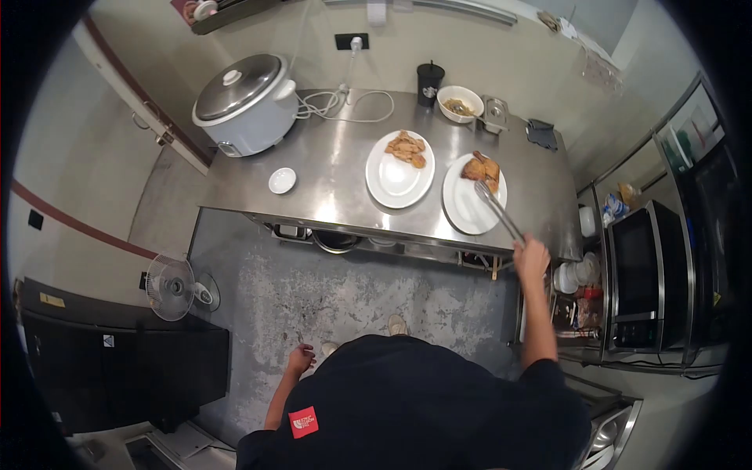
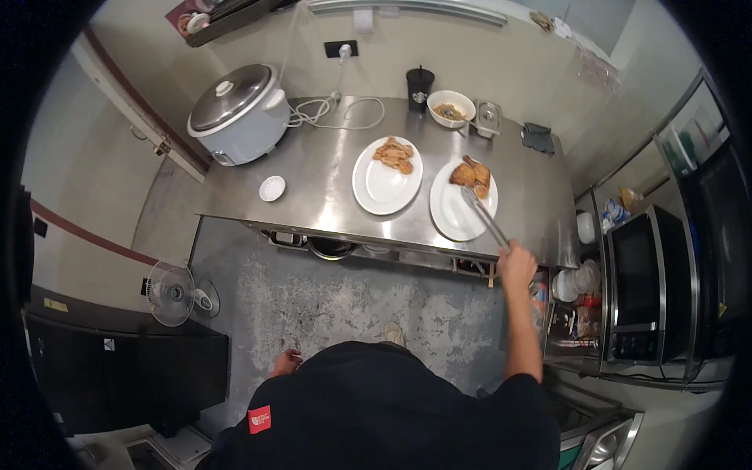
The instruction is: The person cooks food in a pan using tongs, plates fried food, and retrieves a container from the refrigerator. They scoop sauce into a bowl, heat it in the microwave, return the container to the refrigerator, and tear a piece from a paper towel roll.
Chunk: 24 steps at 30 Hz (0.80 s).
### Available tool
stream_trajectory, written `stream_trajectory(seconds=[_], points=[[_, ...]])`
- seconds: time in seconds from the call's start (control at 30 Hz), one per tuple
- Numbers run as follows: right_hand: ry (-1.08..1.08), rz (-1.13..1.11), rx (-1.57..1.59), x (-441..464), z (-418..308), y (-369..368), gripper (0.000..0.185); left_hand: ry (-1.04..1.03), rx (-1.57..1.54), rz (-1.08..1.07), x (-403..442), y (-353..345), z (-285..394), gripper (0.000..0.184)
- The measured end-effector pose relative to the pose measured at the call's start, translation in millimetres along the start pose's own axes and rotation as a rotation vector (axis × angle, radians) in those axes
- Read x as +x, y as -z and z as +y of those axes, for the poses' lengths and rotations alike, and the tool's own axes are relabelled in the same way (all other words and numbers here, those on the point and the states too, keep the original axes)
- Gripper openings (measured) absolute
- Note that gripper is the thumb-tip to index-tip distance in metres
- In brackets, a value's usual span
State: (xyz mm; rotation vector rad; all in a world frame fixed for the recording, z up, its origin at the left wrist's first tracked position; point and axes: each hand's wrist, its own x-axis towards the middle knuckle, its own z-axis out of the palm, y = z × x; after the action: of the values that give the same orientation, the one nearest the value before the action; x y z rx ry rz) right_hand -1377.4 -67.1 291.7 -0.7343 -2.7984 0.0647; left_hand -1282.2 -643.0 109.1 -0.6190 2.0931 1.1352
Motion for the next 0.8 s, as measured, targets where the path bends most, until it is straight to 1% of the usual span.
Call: stream_trajectory(seconds=[0.03,0.1,0.13,0.17,0.2,0.23,0.27,0.33,0.37,0.43,0.47,0.5,0.53,0.57,0.63,0.67,0.7,0.73,0.77,0.8], points=[[-0.075,0.007,0.121,-16.8,-14.3,-8.4,0.025,-0.01,-0.017,0.005,2.6,2.9,-6.0,0.029],[-0.065,-0.089,0.48,-45.2,-47.4,-46.5,0.03,0.028,-0.057,0.066,4.7,13.6,-24.3,0.018],[-0.187,-0.175,0.826,-62.6,-76.6,-68.7,0.029,0.025,-0.072,0.081,6.5,22.1,-30.9,0.018],[-0.31,-0.277,1.171,-79.6,-111.1,-83.0,0.029,-0.016,0.031,0.127,6.8,29.3,-40.4,0.015],[-0.313,-0.366,1.279,-94.8,-148.5,-82.7,0.028,-0.048,0.133,0.177,5.2,37.5,-52.7,0.015],[-0.317,-0.465,1.387,-111.1,-185.6,-80.1,0.027,-0.032,0.119,0.202,3.9,48.2,-65.5,0.015],[-0.292,-0.493,1.398,-123.8,-219.8,-78.1,0.027,-0.006,0.129,0.224,5.2,60.0,-76.1,0.02],[-0.197,-0.628,1.446,-139.8,-278.3,-73.9,0.025,0.028,0.121,0.283,2.8,82.5,-94.8,0.032],[-0.172,-0.652,1.44,-142.6,-300.2,-74.9,0.025,0.044,0.096,0.297,1.6,94.1,-107.1,0.032],[-0.211,-0.715,1.446,-143.0,-345.2,-83.1,0.024,0.091,-0.082,0.337,3.1,114.5,-139.7,0.03],[-0.216,-0.704,1.437,-137.9,-361.7,-94.6,0.025,0.111,-0.109,0.349,6.4,120.9,-162.3,0.03],[-0.217,-0.695,1.429,-127.5,-374.4,-109.6,0.026,0.153,-0.267,0.326,10.1,126.6,-187.2,0.026],[-0.179,-0.636,1.331,-116.0,-385.3,-122.4,0.028,0.191,-0.425,0.305,7.4,131.9,-208.4,0.023],[-0.14,-0.574,1.235,-102.3,-394.4,-134.1,0.03,0.209,-0.455,0.322,-2.8,136.9,-224.4,0.023],[-0.18,-0.475,0.959,-67.2,-409.2,-154.5,0.035,0.294,-0.54,0.309,-26.0,147.0,-247.2,0.015],[-0.109,-0.304,0.825,-37.3,-407.0,-196.6,0.038,0.304,-0.56,0.319,-39.1,151.6,-253.9,0.015],[-0.04,-0.132,0.69,-14.6,-410.8,-232.5,0.042,0.332,-0.481,0.333,-52.9,154.3,-261.6,0.012],[0.007,-0.091,0.55,-5.0,-422.2,-220.4,0.046,0.362,-0.4,0.34,-65.7,156.4,-267.1,0.012],[0.054,-0.049,0.406,3.9,-429.6,-205.9,0.051,0.379,-0.414,0.337,-77.8,159.8,-272.1,0.012],[0.03,-0.053,0.366,11.9,-435.2,-202.7,0.053,0.418,-0.386,0.315,-89.3,161.2,-276.9,0.014]])
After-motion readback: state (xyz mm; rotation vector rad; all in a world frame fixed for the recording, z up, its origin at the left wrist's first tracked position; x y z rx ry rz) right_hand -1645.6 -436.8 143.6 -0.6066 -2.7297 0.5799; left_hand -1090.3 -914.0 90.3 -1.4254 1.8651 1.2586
